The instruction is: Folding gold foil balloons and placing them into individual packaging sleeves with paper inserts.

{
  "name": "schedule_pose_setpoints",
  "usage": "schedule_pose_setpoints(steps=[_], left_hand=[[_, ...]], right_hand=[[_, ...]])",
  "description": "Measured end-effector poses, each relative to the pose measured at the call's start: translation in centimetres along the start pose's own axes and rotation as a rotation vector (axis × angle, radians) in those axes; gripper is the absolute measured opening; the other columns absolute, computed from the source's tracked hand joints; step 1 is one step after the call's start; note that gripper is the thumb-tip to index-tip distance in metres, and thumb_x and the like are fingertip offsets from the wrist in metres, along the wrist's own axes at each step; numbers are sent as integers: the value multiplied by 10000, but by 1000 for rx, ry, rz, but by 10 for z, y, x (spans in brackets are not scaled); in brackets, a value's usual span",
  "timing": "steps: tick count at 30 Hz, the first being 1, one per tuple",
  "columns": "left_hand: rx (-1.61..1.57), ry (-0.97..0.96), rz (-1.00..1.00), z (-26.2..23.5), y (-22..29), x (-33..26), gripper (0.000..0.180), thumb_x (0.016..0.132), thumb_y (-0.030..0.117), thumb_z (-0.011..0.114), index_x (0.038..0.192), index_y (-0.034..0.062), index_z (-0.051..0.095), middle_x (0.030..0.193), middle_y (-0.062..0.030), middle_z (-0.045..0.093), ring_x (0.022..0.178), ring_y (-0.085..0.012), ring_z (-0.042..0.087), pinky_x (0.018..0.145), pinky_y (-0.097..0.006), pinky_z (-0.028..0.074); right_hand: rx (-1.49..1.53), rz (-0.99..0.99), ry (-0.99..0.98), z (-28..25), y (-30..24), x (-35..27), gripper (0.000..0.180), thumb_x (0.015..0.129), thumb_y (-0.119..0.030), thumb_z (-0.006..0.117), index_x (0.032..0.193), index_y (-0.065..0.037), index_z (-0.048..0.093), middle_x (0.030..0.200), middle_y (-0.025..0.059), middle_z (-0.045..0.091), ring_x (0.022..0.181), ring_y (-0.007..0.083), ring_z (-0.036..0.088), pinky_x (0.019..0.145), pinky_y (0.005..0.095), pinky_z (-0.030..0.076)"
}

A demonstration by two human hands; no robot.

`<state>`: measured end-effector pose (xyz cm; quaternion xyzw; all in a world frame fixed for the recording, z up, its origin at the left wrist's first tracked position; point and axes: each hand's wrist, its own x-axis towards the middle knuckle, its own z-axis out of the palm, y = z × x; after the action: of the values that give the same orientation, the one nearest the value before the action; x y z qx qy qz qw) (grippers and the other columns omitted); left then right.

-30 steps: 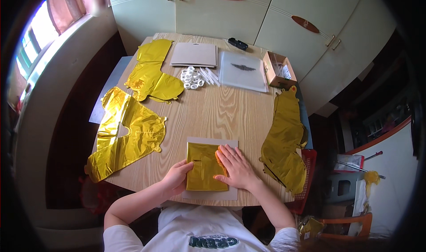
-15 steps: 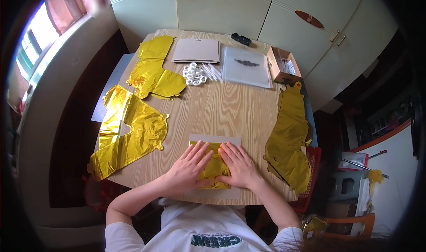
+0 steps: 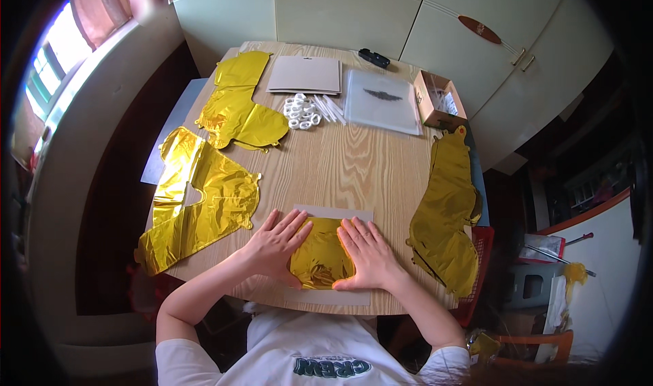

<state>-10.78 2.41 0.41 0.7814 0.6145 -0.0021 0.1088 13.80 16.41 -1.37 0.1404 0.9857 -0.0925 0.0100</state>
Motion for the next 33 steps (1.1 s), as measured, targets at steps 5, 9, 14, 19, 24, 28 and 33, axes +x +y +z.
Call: schedule_pose_setpoints(steps=[5,9,14,19,24,28,33], left_hand=[[27,-54,-32,-6,-7,-4,1351,560,801,690,1519,-10,192,1572,-240,199,1487,-356,138,1176,-581,116],[-42,36,-125,6,-8,-31,1236,666,749,663,1498,-49,216,1557,-258,226,1482,-364,154,1188,-540,128],[-538,149,-493,5,34,-100,633,816,429,720,1275,24,559,1214,-199,591,1153,-309,554,970,-421,441],[-1381,-24,-731,50,70,-157,313,942,264,632,1025,-32,688,824,-101,715,739,-176,689,707,-321,554],[-2250,288,-832,125,83,-148,324,976,259,596,1058,-51,638,928,-113,697,782,-205,673,744,-360,555],[-2192,288,-839,118,99,-138,318,997,216,561,1114,-74,617,1039,-150,667,891,-236,671,771,-404,599],[-2196,274,-906,141,96,-143,324,1008,196,537,1179,-73,594,1124,-151,652,969,-257,660,849,-437,588]], right_hand=[[-38,29,-40,-2,-2,1,1246,660,-837,580,1528,-28,201,1586,250,123,1479,408,70,1206,516,52],[-35,21,-67,0,-5,2,1245,666,-839,569,1534,-34,185,1586,267,86,1477,426,36,1203,523,31],[-44,-94,-98,-4,-20,20,1237,679,-843,545,1535,-29,178,1584,267,99,1478,420,48,1207,506,31],[-33,-284,-118,-12,-39,46,1194,679,-809,574,1523,-36,234,1581,249,162,1474,411,107,1205,492,62],[-54,-452,-187,-13,-47,61,1181,714,-805,559,1526,-26,204,1577,262,148,1470,428,111,1196,519,87],[190,-360,-219,-12,-3,91,991,844,-733,471,1511,-29,266,1571,236,212,1476,376,152,1202,489,123],[287,322,215,-60,151,184,542,1007,-373,471,1470,-102,394,1538,102,366,1419,269,346,1178,392,284]])
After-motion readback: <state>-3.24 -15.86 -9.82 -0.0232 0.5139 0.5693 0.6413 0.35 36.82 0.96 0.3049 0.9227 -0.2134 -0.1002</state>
